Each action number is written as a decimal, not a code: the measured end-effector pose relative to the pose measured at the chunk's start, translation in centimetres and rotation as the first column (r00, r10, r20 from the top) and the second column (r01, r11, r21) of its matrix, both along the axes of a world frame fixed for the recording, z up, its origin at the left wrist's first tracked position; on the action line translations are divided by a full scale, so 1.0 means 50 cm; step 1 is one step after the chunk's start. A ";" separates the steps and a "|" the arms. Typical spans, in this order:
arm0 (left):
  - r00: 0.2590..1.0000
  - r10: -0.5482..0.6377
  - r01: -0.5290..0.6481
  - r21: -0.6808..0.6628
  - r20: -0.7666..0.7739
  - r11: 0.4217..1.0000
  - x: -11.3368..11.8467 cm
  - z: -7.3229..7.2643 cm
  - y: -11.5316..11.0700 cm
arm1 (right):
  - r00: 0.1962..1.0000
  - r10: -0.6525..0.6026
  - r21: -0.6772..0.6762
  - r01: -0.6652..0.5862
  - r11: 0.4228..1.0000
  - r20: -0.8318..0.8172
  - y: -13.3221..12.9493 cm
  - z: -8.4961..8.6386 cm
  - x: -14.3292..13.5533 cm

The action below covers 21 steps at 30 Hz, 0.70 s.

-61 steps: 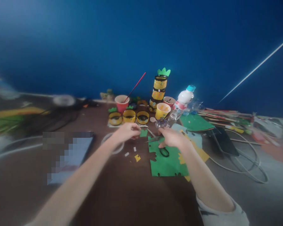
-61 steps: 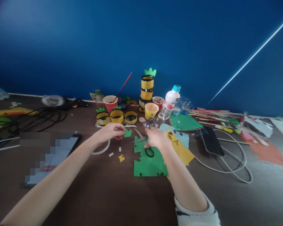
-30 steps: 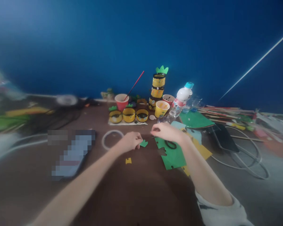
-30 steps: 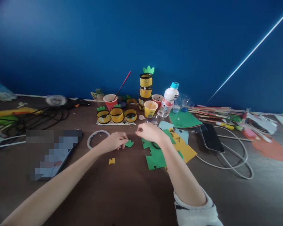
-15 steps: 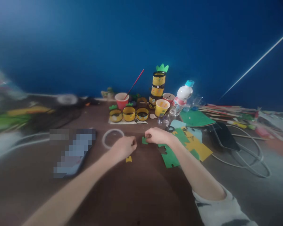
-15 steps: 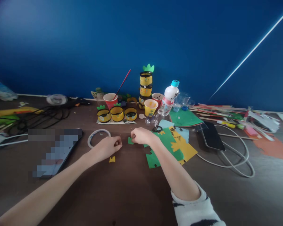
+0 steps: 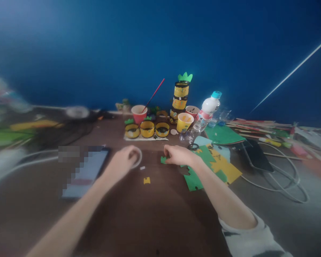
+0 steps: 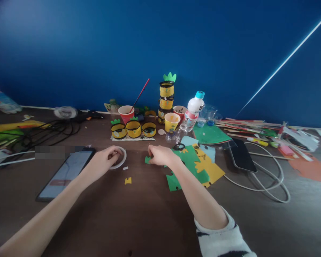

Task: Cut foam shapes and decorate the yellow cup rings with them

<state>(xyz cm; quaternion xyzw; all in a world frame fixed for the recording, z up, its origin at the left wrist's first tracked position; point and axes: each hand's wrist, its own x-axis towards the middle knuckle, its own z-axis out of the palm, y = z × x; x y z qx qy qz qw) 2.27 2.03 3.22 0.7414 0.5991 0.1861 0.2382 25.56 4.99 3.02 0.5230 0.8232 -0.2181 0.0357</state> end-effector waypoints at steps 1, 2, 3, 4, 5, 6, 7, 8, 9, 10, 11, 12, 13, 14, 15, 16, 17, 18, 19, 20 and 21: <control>1.000 0.003 -0.003 -0.022 0.022 1.000 -0.006 -0.003 0.002 | 1.000 0.004 -0.002 -0.004 1.000 -0.006 0.000 0.000 0.000; 0.999 0.007 -0.004 -0.046 0.046 0.999 -0.011 -0.006 0.004 | 1.000 0.008 -0.004 -0.008 1.000 -0.013 -0.001 0.000 -0.001; 0.997 0.011 -0.006 -0.068 0.070 0.998 -0.015 -0.009 0.007 | 1.000 0.009 -0.003 -0.009 1.000 -0.020 -0.001 0.000 -0.002; 0.996 0.020 -0.012 -0.086 0.090 0.996 -0.019 -0.012 0.009 | 1.000 0.009 -0.001 -0.009 1.000 -0.027 0.000 0.000 -0.002; 0.994 0.035 -0.025 -0.097 0.102 0.995 -0.022 -0.014 0.012 | 0.999 0.008 0.001 -0.008 1.000 -0.035 0.000 0.000 -0.003; 0.994 0.049 -0.039 -0.097 0.102 0.994 -0.024 -0.015 0.013 | 0.999 0.007 0.004 -0.007 1.000 -0.044 0.000 0.000 -0.003; 0.994 0.061 -0.054 -0.085 0.090 0.995 -0.026 -0.016 0.014 | 0.999 0.006 0.006 -0.006 1.000 -0.054 0.001 0.000 -0.003; 0.995 0.070 -0.066 -0.067 0.067 0.996 -0.027 -0.016 0.014 | 0.998 0.006 0.007 -0.006 1.000 -0.065 0.001 0.001 -0.003; 0.996 0.078 -0.076 -0.049 0.040 0.996 -0.027 -0.015 0.013 | 0.997 0.006 0.007 -0.005 1.000 -0.076 0.002 0.002 -0.003; 0.997 0.078 -0.077 -0.038 0.015 0.996 -0.026 -0.015 0.011 | 0.996 0.005 0.009 -0.004 1.000 -0.088 0.002 0.003 -0.003; 0.998 0.067 -0.067 -0.039 -0.008 0.997 -0.024 -0.015 0.008 | 0.995 0.002 0.013 -0.001 1.000 -0.100 0.003 0.004 -0.003; 0.998 0.053 -0.054 -0.048 -0.029 0.997 -0.022 -0.015 0.005 | 0.994 -0.002 0.018 0.004 1.000 -0.112 0.003 0.006 -0.003; 0.998 0.037 -0.040 -0.056 -0.049 0.998 -0.018 -0.016 0.002 | 0.992 -0.007 0.026 0.010 1.000 -0.123 0.003 0.007 -0.003; 0.997 0.019 -0.023 -0.055 -0.070 0.998 -0.013 -0.018 0.000 | 0.991 -0.013 0.032 0.017 0.999 -0.133 0.003 0.007 -0.003; 0.995 0.005 -0.009 -0.042 -0.095 0.999 -0.009 -0.021 -0.002 | 0.990 -0.019 0.038 0.024 0.999 -0.142 0.003 0.008 -0.004; 0.993 -0.009 0.007 -0.017 -0.121 1.000 -0.004 -0.024 -0.003 | 0.988 -0.024 0.041 0.030 0.999 -0.150 0.002 0.008 -0.005; 0.989 -0.019 0.021 0.013 -0.147 1.000 0.001 -0.028 -0.004 | 0.987 -0.029 0.043 0.036 0.998 -0.157 0.002 0.007 -0.005; 0.985 -0.028 0.035 0.039 -0.170 0.999 0.006 -0.031 -0.004 | 0.986 -0.034 0.044 0.042 0.998 -0.165 0.002 0.007 -0.006; 0.981 -0.032 0.044 0.060 -0.193 0.997 0.011 -0.035 -0.005 | 0.984 -0.038 0.046 0.047 0.998 -0.173 0.002 0.006 -0.006; 0.976 -0.022 0.040 0.077 -0.217 0.996 0.016 -0.039 -0.006 | 0.982 -0.043 0.049 0.053 0.997 -0.183 0.002 0.005 -0.007; 0.970 0.000 0.024 0.096 -0.242 0.995 0.020 -0.042 -0.008 | 0.980 -0.047 0.053 0.059 0.997 -0.194 0.002 0.004 -0.007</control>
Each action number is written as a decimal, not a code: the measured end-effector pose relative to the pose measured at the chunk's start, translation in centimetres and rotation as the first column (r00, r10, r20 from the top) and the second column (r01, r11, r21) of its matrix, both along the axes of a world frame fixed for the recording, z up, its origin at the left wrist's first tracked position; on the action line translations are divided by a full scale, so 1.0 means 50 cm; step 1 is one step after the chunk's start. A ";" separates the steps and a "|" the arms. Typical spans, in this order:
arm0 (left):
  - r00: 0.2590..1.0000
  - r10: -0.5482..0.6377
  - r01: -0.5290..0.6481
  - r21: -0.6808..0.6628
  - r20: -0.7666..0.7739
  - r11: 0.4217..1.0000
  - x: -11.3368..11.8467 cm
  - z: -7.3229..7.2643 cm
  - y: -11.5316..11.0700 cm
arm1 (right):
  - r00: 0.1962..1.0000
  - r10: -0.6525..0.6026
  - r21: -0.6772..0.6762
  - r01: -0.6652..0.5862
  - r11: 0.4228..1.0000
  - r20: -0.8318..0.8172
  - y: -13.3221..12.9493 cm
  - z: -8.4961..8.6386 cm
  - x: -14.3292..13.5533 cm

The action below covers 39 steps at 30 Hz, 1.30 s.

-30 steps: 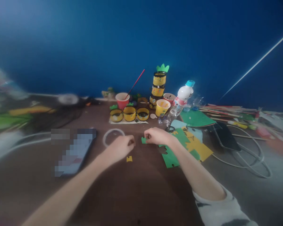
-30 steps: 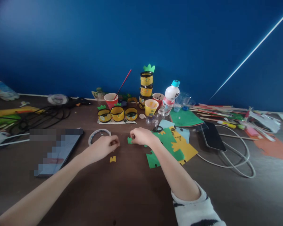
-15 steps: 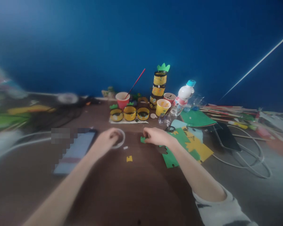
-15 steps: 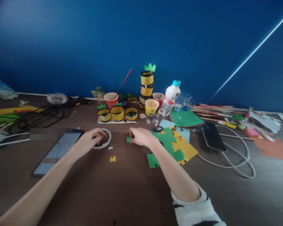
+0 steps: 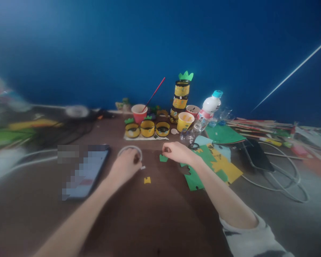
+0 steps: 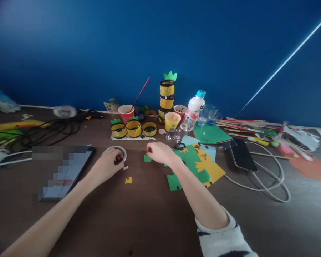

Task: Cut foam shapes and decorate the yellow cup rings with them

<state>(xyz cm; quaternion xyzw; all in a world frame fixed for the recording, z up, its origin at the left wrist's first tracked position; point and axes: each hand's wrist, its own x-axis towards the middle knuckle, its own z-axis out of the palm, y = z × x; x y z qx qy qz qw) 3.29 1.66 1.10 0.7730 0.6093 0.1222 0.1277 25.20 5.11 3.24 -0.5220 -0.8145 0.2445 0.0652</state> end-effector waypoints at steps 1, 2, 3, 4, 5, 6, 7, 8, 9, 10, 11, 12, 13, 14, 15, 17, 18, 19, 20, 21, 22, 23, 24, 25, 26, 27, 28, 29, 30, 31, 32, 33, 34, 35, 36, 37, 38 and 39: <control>0.999 0.025 -0.025 0.020 -0.026 0.999 0.005 -0.003 -0.002 | 1.000 -0.005 0.005 0.005 1.000 -0.012 0.000 0.000 -0.001; 0.997 0.047 -0.045 0.040 -0.053 0.998 0.009 -0.006 -0.004 | 1.000 -0.008 0.011 0.009 1.000 -0.027 0.000 0.000 -0.002; 0.995 0.063 -0.059 0.060 -0.078 0.996 0.013 -0.008 -0.007 | 0.999 -0.010 0.017 0.010 1.000 -0.043 -0.001 0.000 -0.004; 0.993 0.072 -0.065 0.073 -0.093 0.995 0.016 -0.009 -0.009 | 0.998 -0.008 0.023 0.010 1.000 -0.060 -0.002 0.001 -0.006; 0.992 0.080 -0.072 0.077 -0.094 0.994 0.017 -0.010 -0.010 | 0.997 -0.004 0.030 0.006 1.000 -0.080 -0.003 0.002 -0.008; 0.993 0.089 -0.084 0.074 -0.075 0.994 0.018 -0.009 -0.012 | 0.995 0.003 0.038 0.001 0.999 -0.101 -0.004 0.003 -0.011; 0.995 0.096 -0.093 0.065 -0.033 0.993 0.017 -0.008 -0.013 | 0.992 0.012 0.048 -0.006 0.999 -0.122 -0.005 0.004 -0.014; 0.995 0.099 -0.101 0.054 0.030 0.993 0.015 -0.006 -0.014 | 0.990 0.022 0.059 -0.013 0.998 -0.143 -0.006 0.005 -0.017; 0.989 0.101 -0.105 0.034 0.110 0.994 0.013 -0.004 -0.015 | 0.987 0.033 0.071 -0.022 0.997 -0.159 -0.007 0.006 -0.020; 0.975 0.100 -0.103 0.002 0.198 0.995 0.012 -0.001 -0.016 | 0.982 0.047 0.085 -0.032 0.996 -0.180 -0.008 0.006 -0.024; 0.952 0.099 -0.091 -0.040 0.289 0.995 0.011 0.003 -0.018 | 0.975 0.063 0.102 -0.042 0.994 -0.213 -0.009 0.005 -0.027; 0.922 0.100 -0.073 -0.085 0.374 0.994 0.011 0.006 -0.020 | 0.963 0.080 0.117 -0.051 0.992 -0.257 -0.010 0.004 -0.031; 0.887 0.105 -0.052 -0.129 0.449 0.990 0.013 0.009 -0.022 | 0.946 0.093 0.128 -0.055 0.990 -0.309 -0.012 0.003 -0.035; 0.851 0.110 -0.025 -0.170 0.513 0.985 0.015 0.011 -0.024 | 0.925 0.100 0.131 -0.055 0.990 -0.368 -0.014 0.001 -0.038; 0.814 0.111 0.004 -0.197 0.571 0.980 0.018 0.013 -0.025 | 0.899 0.102 0.124 -0.054 0.991 -0.425 -0.016 0.000 -0.042; 0.741 0.104 0.060 -0.220 0.663 0.974 0.025 0.013 -0.027 | 0.859 0.092 0.085 -0.057 0.995 -0.504 -0.019 0.003 -0.045; 0.713 0.100 0.084 -0.227 0.694 0.970 0.028 0.013 -0.027 | 0.850 0.086 0.063 -0.062 0.996 -0.519 -0.020 0.008 -0.044; 0.691 0.098 0.102 -0.231 0.716 0.968 0.031 0.012 -0.028 | 0.850 0.076 0.044 -0.063 0.997 -0.521 -0.019 0.014 -0.039; 0.675 0.099 0.114 -0.236 0.731 0.965 0.032 0.011 -0.029 | 0.860 0.065 0.029 -0.058 0.998 -0.506 -0.017 0.022 -0.031; 0.663 0.104 0.118 -0.241 0.741 0.963 0.034 0.011 -0.029 | 0.879 0.041 0.016 -0.038 0.999 -0.474 -0.013 0.031 -0.019; 0.654 0.110 0.120 -0.247 0.749 0.962 0.035 0.011 -0.031 | 0.902 0.005 0.008 -0.002 1.000 -0.433 -0.008 0.040 -0.003; 0.646 0.115 0.119 -0.249 0.755 0.961 0.036 0.012 -0.032 | 0.921 -0.029 0.010 0.035 0.999 -0.388 -0.003 0.048 0.016; 0.637 0.118 0.120 -0.249 0.762 0.961 0.037 0.014 -0.034 | 0.940 -0.066 0.019 0.077 0.997 -0.335 0.003 0.055 0.038; 0.628 0.116 0.126 -0.248 0.769 0.961 0.039 0.016 -0.035 | 0.957 -0.100 0.016 0.109 0.994 -0.273 0.009 0.059 0.060; 0.620 0.110 0.138 -0.246 0.777 0.959 0.041 0.018 -0.037 | 0.969 -0.136 0.011 0.141 0.990 -0.207 0.013 0.060 0.082; 0.611 0.104 0.153 -0.247 0.785 0.957 0.043 0.021 -0.039 | 0.975 -0.166 0.022 0.171 0.985 -0.145 0.017 0.058 0.102; 0.598 0.102 0.168 -0.249 0.795 0.954 0.046 0.024 -0.040 | 0.980 -0.190 0.037 0.192 0.981 -0.068 0.018 0.053 0.121; 0.582 0.102 0.180 -0.251 0.807 0.951 0.049 0.027 -0.041 | 0.981 -0.191 0.034 0.190 0.981 0.025 0.019 0.046 0.136; 0.565 0.105 0.192 -0.254 0.819 0.948 0.052 0.030 -0.041 | 0.983 -0.174 0.021 0.173 0.985 0.056 0.017 0.039 0.149; 0.549 0.110 0.203 -0.260 0.828 0.944 0.055 0.033 -0.042 | 0.985 -0.153 0.006 0.153 0.988 0.079 0.014 0.031 0.159; 0.536 0.118 0.216 -0.271 0.836 0.938 0.057 0.035 -0.041 | 0.987 -0.132 -0.012 0.133 0.991 0.096 0.011 0.024 0.166; 0.523 0.133 0.223 -0.285 0.842 0.932 0.059 0.037 -0.041 | 0.988 -0.113 -0.027 0.116 0.993 0.106 0.007 0.019 0.170; 0.511 0.155 0.223 -0.304 0.846 0.926 0.061 0.038 -0.040 | 0.988 -0.094 -0.041 0.100 0.994 0.120 0.003 0.015 0.173; 0.498 0.184 0.216 -0.327 0.847 0.920 0.063 0.039 -0.040 | 0.987 -0.077 -0.052 0.085 0.995 0.140 -0.001 0.013 0.175; 0.482 0.214 0.206 -0.347 0.850 0.915 0.064 0.040 -0.039 | 0.983 -0.066 -0.054 0.076 0.996 0.172 -0.004 0.012 0.176; 0.461 0.239 0.196 -0.361 0.854 0.912 0.066 0.041 -0.039 | 0.976 -0.062 -0.047 0.074 0.996 0.210 -0.007 0.012 0.176; 0.440 0.259 0.189 -0.371 0.860 0.909 0.068 0.042 -0.039 | 0.966 -0.062 -0.037 0.073 0.997 0.252 -0.008 0.013 0.176; 0.425 0.273 0.190 -0.380 0.863 0.905 0.070 0.045 -0.039 | 0.955 -0.063 -0.026 0.073 0.997 0.291 -0.009 0.013 0.176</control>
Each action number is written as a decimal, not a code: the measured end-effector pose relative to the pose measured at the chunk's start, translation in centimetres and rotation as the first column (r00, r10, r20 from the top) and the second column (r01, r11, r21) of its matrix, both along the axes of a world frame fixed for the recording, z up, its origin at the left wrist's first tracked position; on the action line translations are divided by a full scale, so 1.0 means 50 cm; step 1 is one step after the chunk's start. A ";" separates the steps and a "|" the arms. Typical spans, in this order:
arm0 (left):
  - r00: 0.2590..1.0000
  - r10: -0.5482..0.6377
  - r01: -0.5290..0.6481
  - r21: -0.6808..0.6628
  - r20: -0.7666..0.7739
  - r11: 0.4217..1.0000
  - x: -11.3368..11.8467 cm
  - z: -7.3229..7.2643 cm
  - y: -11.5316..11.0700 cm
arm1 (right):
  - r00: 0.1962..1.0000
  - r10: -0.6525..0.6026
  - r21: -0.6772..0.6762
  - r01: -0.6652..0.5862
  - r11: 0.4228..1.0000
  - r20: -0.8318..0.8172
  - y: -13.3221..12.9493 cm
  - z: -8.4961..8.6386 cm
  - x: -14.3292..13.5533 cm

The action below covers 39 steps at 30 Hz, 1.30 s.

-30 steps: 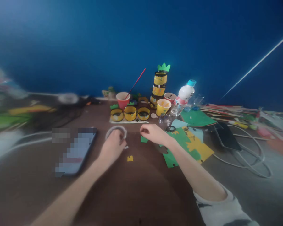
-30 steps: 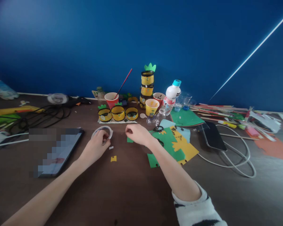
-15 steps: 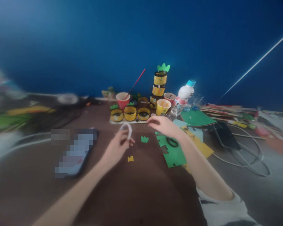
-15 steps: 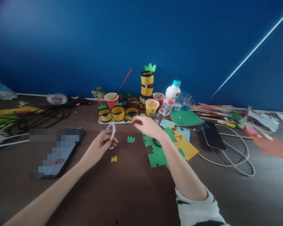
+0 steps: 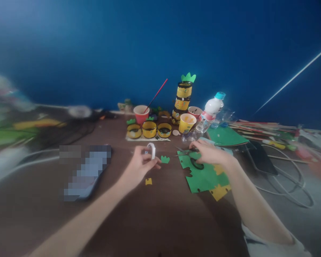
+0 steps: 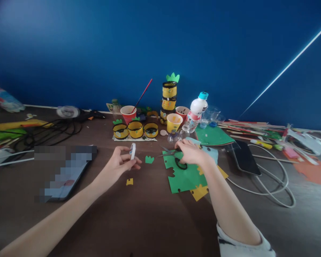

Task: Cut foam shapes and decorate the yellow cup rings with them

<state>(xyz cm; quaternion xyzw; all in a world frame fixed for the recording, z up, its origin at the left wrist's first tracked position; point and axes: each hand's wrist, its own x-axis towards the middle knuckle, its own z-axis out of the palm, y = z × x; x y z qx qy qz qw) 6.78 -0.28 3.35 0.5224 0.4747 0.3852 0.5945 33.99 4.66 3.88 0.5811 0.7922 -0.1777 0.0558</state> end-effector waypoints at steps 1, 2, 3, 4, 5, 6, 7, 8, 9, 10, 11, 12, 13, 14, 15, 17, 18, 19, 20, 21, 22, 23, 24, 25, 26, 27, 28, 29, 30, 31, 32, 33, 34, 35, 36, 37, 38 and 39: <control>1.000 -0.005 0.005 -0.009 0.012 1.000 0.003 0.004 0.000 | 1.000 0.000 0.008 0.000 1.000 0.031 0.000 0.000 0.000; 1.000 -0.018 0.019 -0.012 0.022 1.000 0.007 0.008 0.001 | 0.999 -0.001 0.014 0.001 1.000 0.050 -0.001 -0.001 -0.001; 0.999 -0.040 0.041 -0.014 0.029 0.999 0.011 0.014 0.001 | 0.998 -0.003 0.016 0.002 1.000 0.057 -0.001 -0.002 -0.001; 0.997 -0.070 0.070 -0.013 0.035 0.997 0.016 0.019 0.002 | 0.998 -0.006 0.016 0.005 1.000 0.056 -0.001 -0.003 -0.002; 0.993 -0.106 0.107 -0.010 0.044 0.994 0.021 0.025 0.004 | 0.999 -0.011 0.016 0.010 1.000 0.050 -0.001 -0.004 -0.003; 0.989 -0.140 0.141 -0.007 0.056 0.990 0.027 0.029 0.005 | 0.999 -0.016 0.017 0.016 1.000 0.041 -0.001 -0.004 -0.003; 0.983 -0.171 0.171 -0.005 0.067 0.985 0.032 0.032 0.007 | 0.999 -0.018 0.014 0.018 1.000 0.031 -0.001 -0.005 -0.004; 0.978 -0.195 0.196 -0.006 0.075 0.981 0.037 0.033 0.009 | 1.000 -0.016 0.011 0.015 1.000 0.021 -0.001 -0.006 -0.004; 0.974 -0.211 0.213 -0.007 0.082 0.977 0.040 0.033 0.011 | 1.000 -0.010 0.009 0.010 1.000 0.010 -0.001 -0.007 -0.004; 0.971 -0.221 0.223 -0.005 0.086 0.975 0.043 0.032 0.013 | 1.000 -0.005 0.010 0.005 1.000 -0.001 -0.001 -0.008 -0.005; 0.970 -0.228 0.230 -0.002 0.088 0.973 0.045 0.030 0.014 | 1.000 0.000 0.015 0.000 1.000 -0.010 -0.001 -0.009 -0.005; 0.968 -0.234 0.234 0.001 0.088 0.972 0.046 0.027 0.016 | 1.000 0.003 0.023 -0.003 1.000 -0.018 -0.001 -0.011 -0.005; 0.968 -0.236 0.236 0.004 0.088 0.972 0.047 0.024 0.017 | 1.000 0.005 0.032 -0.004 0.999 -0.023 0.000 -0.012 -0.004; 0.968 -0.234 0.235 0.008 0.088 0.972 0.046 0.021 0.017 | 1.000 0.006 0.041 -0.005 0.999 -0.026 0.000 -0.014 -0.004; 0.969 -0.232 0.232 0.011 0.089 0.973 0.045 0.019 0.018 | 1.000 0.006 0.050 -0.004 0.999 -0.027 0.000 -0.015 -0.004; 0.971 -0.223 0.222 0.015 0.088 0.975 0.043 0.017 0.017 | 0.999 0.012 0.060 -0.010 0.998 -0.033 0.001 -0.014 -0.003; 0.972 -0.218 0.217 0.018 0.085 0.976 0.042 0.017 0.016 | 0.999 0.018 0.060 -0.015 0.998 -0.043 0.001 -0.012 -0.001; 0.973 -0.215 0.215 0.021 0.080 0.976 0.040 0.017 0.016 | 0.998 0.026 0.060 -0.022 0.998 -0.058 0.001 -0.008 0.001; 0.974 -0.214 0.213 0.023 0.075 0.977 0.039 0.018 0.015 | 0.997 0.034 0.061 -0.030 0.998 -0.075 0.001 -0.003 0.003; 0.975 -0.213 0.211 0.027 0.070 0.977 0.038 0.019 0.014 | 0.995 0.043 0.062 -0.037 0.997 -0.095 0.000 0.004 0.007; 0.975 -0.210 0.208 0.033 0.066 0.977 0.037 0.021 0.014 | 0.992 0.051 0.068 -0.043 0.997 -0.118 -0.001 0.012 0.011; 0.977 -0.204 0.202 0.039 0.061 0.979 0.036 0.022 0.013 | 0.988 0.057 0.072 -0.047 0.996 -0.143 -0.002 0.020 0.015; 0.979 -0.194 0.191 0.045 0.056 0.981 0.034 0.023 0.014 | 0.983 0.060 0.075 -0.047 0.996 -0.173 -0.005 0.029 0.020; 0.982 -0.181 0.178 0.049 0.054 0.983 0.033 0.024 0.014 | 0.976 0.059 0.078 -0.044 0.996 -0.210 -0.007 0.039 0.024; 0.984 -0.167 0.164 0.054 0.056 0.985 0.031 0.024 0.015 | 0.967 0.055 0.072 -0.039 0.997 -0.247 -0.011 0.049 0.028; 0.986 -0.155 0.151 0.058 0.063 0.987 0.030 0.024 0.016 | 0.958 0.050 0.061 -0.035 0.998 -0.283 -0.015 0.059 0.030; 0.987 -0.144 0.140 0.058 0.075 0.988 0.028 0.024 0.016 | 0.949 0.047 0.040 -0.036 0.999 -0.313 -0.019 0.069 0.031; 0.987 -0.136 0.131 0.057 0.092 0.990 0.027 0.023 0.017 | 0.940 0.048 0.009 -0.048 0.999 -0.337 -0.024 0.078 0.031; 0.985 -0.131 0.126 0.056 0.109 0.991 0.025 0.023 0.017 | 0.932 0.059 -0.023 -0.072 0.997 -0.357 -0.027 0.085 0.029; 0.984 -0.130 0.124 0.053 0.123 0.991 0.025 0.023 0.017 | 0.924 0.079 -0.047 -0.104 0.993 -0.374 -0.031 0.092 0.026; 0.982 -0.129 0.123 0.050 0.135 0.991 0.024 0.023 0.017 | 0.914 0.109 -0.063 -0.144 0.988 -0.390 -0.033 0.098 0.021; 0.981 -0.130 0.124 0.047 0.144 0.991 0.024 0.024 0.016 | 0.903 0.139 -0.070 -0.182 0.981 -0.406 -0.035 0.102 0.017; 0.980 -0.130 0.124 0.045 0.153 0.991 0.024 0.024 0.016 | 0.892 0.164 -0.075 -0.214 0.974 -0.421 -0.036 0.104 0.012; 0.979 -0.130 0.125 0.041 0.160 0.991 0.024 0.025 0.015 | 0.883 0.182 -0.077 -0.237 0.968 -0.433 -0.036 0.106 0.008; 0.977 -0.129 0.125 0.037 0.168 0.991 0.024 0.026 0.014 | 0.877 0.191 -0.078 -0.249 0.965 -0.440 -0.036 0.106 0.004; 0.976 -0.129 0.125 0.032 0.177 0.992 0.025 0.027 0.014 | 0.876 0.194 -0.079 -0.253 0.964 -0.442 -0.036 0.106 0.001; 0.974 -0.129 0.126 0.027 0.185 0.992 0.025 0.027 0.013 | 0.878 0.193 -0.078 -0.251 0.965 -0.438 -0.036 0.105 -0.002; 0.973 -0.129 0.128 0.020 0.191 0.992 0.026 0.028 0.013 | 0.882 0.192 -0.076 -0.247 0.966 -0.431 -0.036 0.105 -0.004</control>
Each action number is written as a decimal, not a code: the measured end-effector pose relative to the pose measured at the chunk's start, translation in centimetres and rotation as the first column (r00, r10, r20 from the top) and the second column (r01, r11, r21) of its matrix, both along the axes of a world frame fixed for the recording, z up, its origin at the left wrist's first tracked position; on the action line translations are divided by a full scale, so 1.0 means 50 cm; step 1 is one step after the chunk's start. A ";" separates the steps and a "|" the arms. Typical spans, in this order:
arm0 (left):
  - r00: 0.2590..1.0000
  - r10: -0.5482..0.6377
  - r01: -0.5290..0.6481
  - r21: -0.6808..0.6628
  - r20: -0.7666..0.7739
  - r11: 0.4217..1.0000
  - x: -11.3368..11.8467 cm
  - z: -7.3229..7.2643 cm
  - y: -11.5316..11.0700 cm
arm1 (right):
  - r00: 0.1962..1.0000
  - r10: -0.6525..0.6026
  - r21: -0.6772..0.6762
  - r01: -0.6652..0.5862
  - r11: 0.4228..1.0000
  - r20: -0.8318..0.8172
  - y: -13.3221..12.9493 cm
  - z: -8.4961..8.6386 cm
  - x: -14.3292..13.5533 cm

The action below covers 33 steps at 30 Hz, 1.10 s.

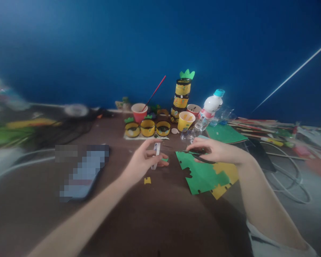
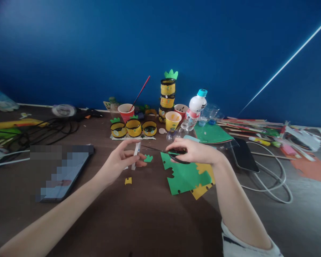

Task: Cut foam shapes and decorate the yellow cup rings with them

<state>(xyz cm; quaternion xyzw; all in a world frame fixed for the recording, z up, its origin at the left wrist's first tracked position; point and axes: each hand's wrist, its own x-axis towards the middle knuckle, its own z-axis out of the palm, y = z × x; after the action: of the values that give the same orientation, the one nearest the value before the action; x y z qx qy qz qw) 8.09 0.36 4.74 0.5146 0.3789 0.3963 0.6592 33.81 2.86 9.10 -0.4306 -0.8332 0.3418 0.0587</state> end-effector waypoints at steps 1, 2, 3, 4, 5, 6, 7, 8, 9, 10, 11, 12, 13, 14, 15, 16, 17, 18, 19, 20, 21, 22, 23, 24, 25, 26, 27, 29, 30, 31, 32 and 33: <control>1.000 0.000 0.000 -0.007 0.006 1.000 0.001 0.001 0.000 | 1.000 -0.003 0.005 0.003 1.000 0.008 0.000 0.000 -0.002; 1.000 0.001 -0.001 -0.014 0.011 1.000 0.001 0.001 0.000 | 1.000 -0.005 0.008 0.005 1.000 0.014 0.000 -0.001 -0.003; 1.000 0.003 -0.003 -0.020 0.015 1.000 0.002 0.002 0.000 | 1.000 -0.008 0.012 0.008 1.000 0.016 0.000 0.000 -0.004; 1.000 0.005 -0.005 -0.025 0.018 1.000 0.002 0.003 0.000 | 1.000 -0.010 0.017 0.010 1.000 0.015 0.000 0.001 -0.006; 1.000 0.007 -0.006 -0.028 0.019 1.000 0.002 0.004 -0.001 | 1.000 -0.014 0.023 0.014 1.000 0.011 0.000 0.002 -0.007; 1.000 0.007 -0.006 -0.030 0.018 1.000 0.002 0.004 -0.001 | 1.000 -0.021 0.030 0.021 0.999 0.008 -0.001 0.003 -0.008; 1.000 0.005 -0.004 -0.030 0.018 1.000 0.002 0.004 -0.001 | 1.000 -0.027 0.035 0.027 0.999 0.006 -0.001 0.005 -0.009; 1.000 0.001 0.000 -0.030 0.018 1.000 0.003 0.004 -0.002 | 1.000 -0.029 0.037 0.028 0.999 0.006 -0.001 0.006 -0.011; 1.000 -0.004 0.005 -0.028 0.019 1.000 0.003 0.004 -0.002 | 1.000 -0.026 0.037 0.026 0.999 0.007 -0.002 0.007 -0.013; 1.000 -0.010 0.010 -0.026 0.019 1.000 0.003 0.003 -0.003 | 1.000 -0.023 0.037 0.022 0.999 0.009 -0.003 0.008 -0.014; 1.000 -0.014 0.015 -0.024 0.021 1.000 0.003 0.003 -0.003 | 1.000 -0.018 0.038 0.017 0.999 0.012 -0.003 0.009 -0.017; 1.000 -0.017 0.018 -0.022 0.022 1.000 0.003 0.002 -0.003 | 1.000 -0.012 0.039 0.011 0.999 0.016 -0.004 0.009 -0.019; 1.000 -0.019 0.019 -0.021 0.024 1.000 0.002 0.001 -0.004 | 1.000 -0.007 0.043 0.006 0.999 0.021 -0.005 0.009 -0.021; 0.999 -0.020 0.020 -0.022 0.026 1.000 0.002 0.001 -0.004 | 1.000 -0.005 0.047 0.004 0.999 0.028 -0.006 0.009 -0.022; 0.999 -0.020 0.021 -0.022 0.029 1.000 0.002 0.000 -0.004 | 0.999 -0.005 0.053 0.003 0.999 0.033 -0.007 0.009 -0.024; 0.999 -0.020 0.021 -0.022 0.032 1.000 0.002 0.000 -0.004 | 0.999 -0.005 0.060 0.003 0.998 0.035 -0.007 0.009 -0.025; 0.999 -0.020 0.021 -0.023 0.034 1.000 0.002 0.000 -0.005 | 0.999 -0.007 0.067 0.005 0.998 0.036 -0.008 0.009 -0.026; 0.999 -0.019 0.020 -0.024 0.036 1.000 0.002 0.000 -0.005 | 0.999 -0.011 0.075 0.009 0.997 0.036 -0.009 0.008 -0.026; 0.999 -0.017 0.018 -0.025 0.037 1.000 0.002 0.001 -0.005 | 0.999 -0.017 0.082 0.014 0.997 0.036 -0.010 0.008 -0.027; 0.999 -0.015 0.016 -0.029 0.038 0.999 0.003 0.001 -0.005 | 0.999 -0.024 0.090 0.020 0.996 0.036 -0.010 0.008 -0.027; 0.999 -0.013 0.014 -0.033 0.038 0.999 0.003 0.002 -0.005 | 0.999 -0.030 0.097 0.026 0.995 0.036 -0.011 0.008 -0.028; 0.999 -0.011 0.012 -0.037 0.040 0.999 0.003 0.002 -0.006 | 0.999 -0.038 0.105 0.034 0.994 0.033 -0.012 0.008 -0.028; 0.999 -0.009 0.011 -0.039 0.043 0.999 0.004 0.003 -0.006 | 0.999 -0.045 0.111 0.041 0.993 0.029 -0.012 0.008 -0.029; 0.999 -0.009 0.010 -0.041 0.046 0.999 0.004 0.003 -0.006 | 0.998 -0.050 0.117 0.047 0.992 0.024 -0.013 0.008 -0.029; 0.999 -0.008 0.010 -0.040 0.049 0.999 0.004 0.003 -0.006 | 0.998 -0.055 0.123 0.052 0.991 0.020 -0.013 0.008 -0.030; 0.999 -0.007 0.009 -0.039 0.051 0.999 0.004 0.004 -0.006 | 0.998 -0.058 0.127 0.055 0.990 0.019 -0.013 0.008 -0.030; 0.999 -0.006 0.008 -0.038 0.053 0.999 0.004 0.004 -0.006 | 0.998 -0.060 0.130 0.057 0.990 0.019 -0.013 0.008 -0.031; 0.999 -0.006 0.008 -0.037 0.048 0.999 0.004 0.005 -0.007 | 0.998 -0.064 0.136 0.061 0.989 0.021 -0.012 0.007 -0.031; 0.999 -0.006 0.008 -0.035 0.043 0.999 0.004 0.005 -0.007 | 0.998 -0.066 0.138 0.062 0.989 0.019 -0.012 0.006 -0.031; 0.999 -0.007 0.008 -0.032 0.038 0.999 0.004 0.005 -0.007 | 0.998 -0.066 0.138 0.063 0.988 0.018 -0.011 0.006 -0.031; 0.999 -0.008 0.009 -0.028 0.034 1.000 0.003 0.005 -0.007 | 0.998 -0.066 0.138 0.063 0.988 0.015 -0.011 0.005 -0.031; 0.999 -0.009 0.009 -0.025 0.032 1.000 0.003 0.006 -0.007 | 0.998 -0.066 0.135 0.064 0.989 0.013 -0.010 0.005 -0.031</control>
<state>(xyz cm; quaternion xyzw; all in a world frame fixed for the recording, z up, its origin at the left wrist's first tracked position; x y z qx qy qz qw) 8.25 -0.01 5.03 0.5015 0.3710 0.3967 0.6734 32.28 2.34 9.35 -0.4556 -0.8404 0.2790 0.0916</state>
